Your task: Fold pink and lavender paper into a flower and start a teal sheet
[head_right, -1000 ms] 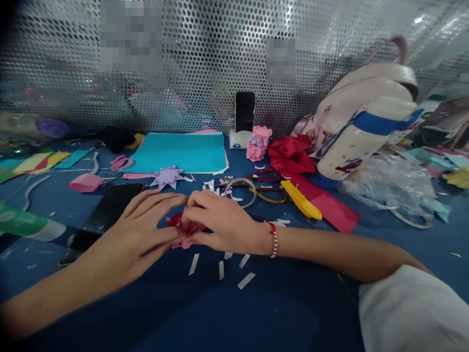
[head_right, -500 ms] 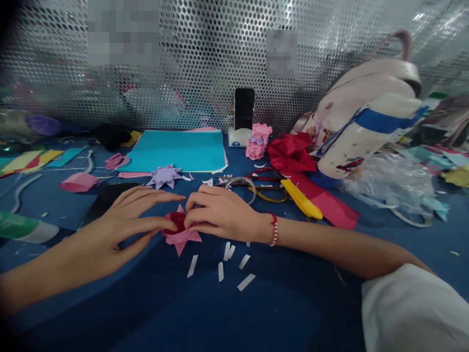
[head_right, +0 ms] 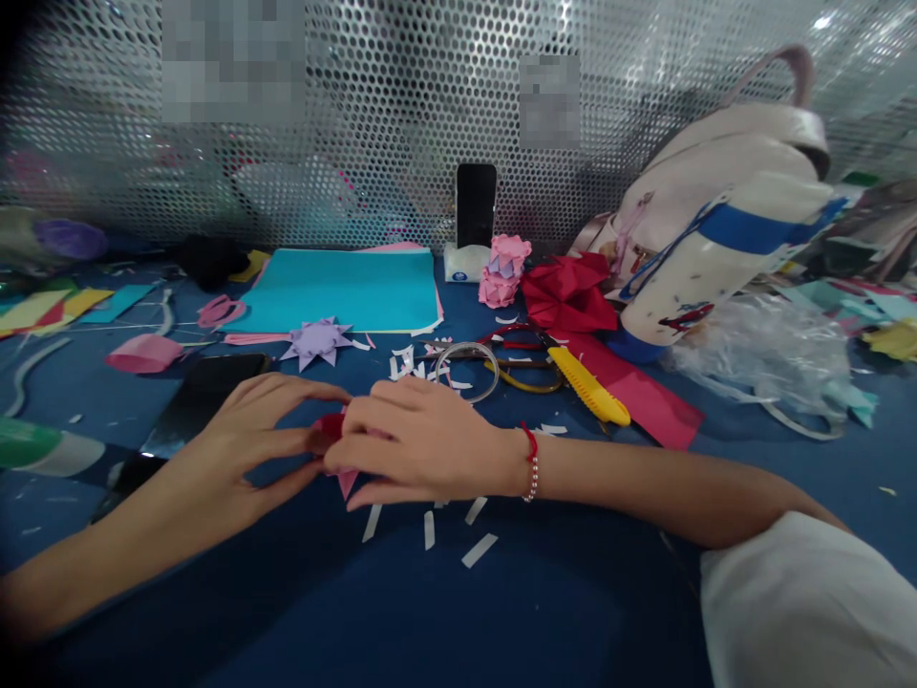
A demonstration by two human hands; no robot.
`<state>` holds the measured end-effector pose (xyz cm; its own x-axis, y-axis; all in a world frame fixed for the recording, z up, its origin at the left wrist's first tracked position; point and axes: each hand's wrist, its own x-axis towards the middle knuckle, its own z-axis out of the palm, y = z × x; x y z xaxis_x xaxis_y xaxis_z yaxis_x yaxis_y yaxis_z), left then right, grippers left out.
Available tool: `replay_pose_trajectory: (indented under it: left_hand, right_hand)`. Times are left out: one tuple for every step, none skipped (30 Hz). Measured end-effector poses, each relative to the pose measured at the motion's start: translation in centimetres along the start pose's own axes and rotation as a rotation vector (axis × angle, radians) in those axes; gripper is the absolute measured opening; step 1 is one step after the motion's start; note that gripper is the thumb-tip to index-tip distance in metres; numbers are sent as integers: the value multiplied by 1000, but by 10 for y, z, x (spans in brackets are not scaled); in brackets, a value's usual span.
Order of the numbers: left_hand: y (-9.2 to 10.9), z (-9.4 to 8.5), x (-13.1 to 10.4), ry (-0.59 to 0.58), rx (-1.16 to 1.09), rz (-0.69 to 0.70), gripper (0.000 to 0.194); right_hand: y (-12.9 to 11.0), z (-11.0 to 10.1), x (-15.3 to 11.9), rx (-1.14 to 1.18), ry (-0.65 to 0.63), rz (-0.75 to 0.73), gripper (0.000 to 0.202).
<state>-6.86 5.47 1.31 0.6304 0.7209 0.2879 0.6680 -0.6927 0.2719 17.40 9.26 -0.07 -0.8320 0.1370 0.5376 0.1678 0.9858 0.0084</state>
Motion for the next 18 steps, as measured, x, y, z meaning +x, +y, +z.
replay_pose_trajectory:
  left_hand:
    - [0, 0, 0, -6, 0, 2, 15]
    - [-1, 1, 0, -10, 0, 1, 16]
    - [-1, 2, 0, -9, 0, 0, 17]
    - [-1, 2, 0, -6, -1, -1, 18]
    - [-1, 3, 0, -5, -3, -2, 18]
    - [0, 3, 0, -4, -6, -2, 19]
    - [0, 3, 0, -2, -11, 0, 20]
    - [1, 3, 0, 1, -16, 0, 20]
    - [2, 2, 0, 2, -19, 1, 20]
    - [2, 2, 0, 4, -22, 1, 21]
    - [3, 1, 0, 6, -24, -1, 21]
    - [3, 1, 0, 9, -26, -2, 21]
    - [2, 1, 0, 12, -30, -3, 21]
    - [2, 2, 0, 16, -33, -3, 21]
    - [1, 2, 0, 20, -36, -1, 21]
    - [0, 3, 0, 25, -41, 1, 20]
    - [-1, 4, -1, 30, -45, 3, 20]
    - [-2, 5, -1, 35, -50, 5, 20]
  right_hand:
    - [-3, 1, 0, -37, 1, -37, 33]
    - [-6, 3, 1, -74, -1, -62, 30]
    - [-8, 5, 1, -106, -5, -70, 26]
    - [-9, 7, 2, -130, -4, -67, 24]
    - [-10, 8, 2, -139, 1, -54, 23]
    - [-11, 9, 3, -133, 7, -34, 23]
    - [-11, 10, 4, -116, 13, -13, 23]
    - [-10, 11, 4, -91, 12, 11, 23]
    - [-10, 11, 4, -64, 9, 35, 23]
    - [-10, 10, 5, -38, 5, 60, 23]
    - [-10, 10, 5, -16, 0, 84, 23]
    - [-10, 9, 5, -1, -1, 100, 23]
    - [-10, 8, 5, 6, -4, 108, 23]
    - [-10, 8, 5, 4, -10, 106, 23]
    - [-11, 7, 5, -7, -18, 95, 23]
    - [-11, 7, 5, -23, -24, 81, 23]
    - [-12, 7, 5, -37, -29, 69, 23]
    - [-12, 8, 5, -43, -28, 65, 23]
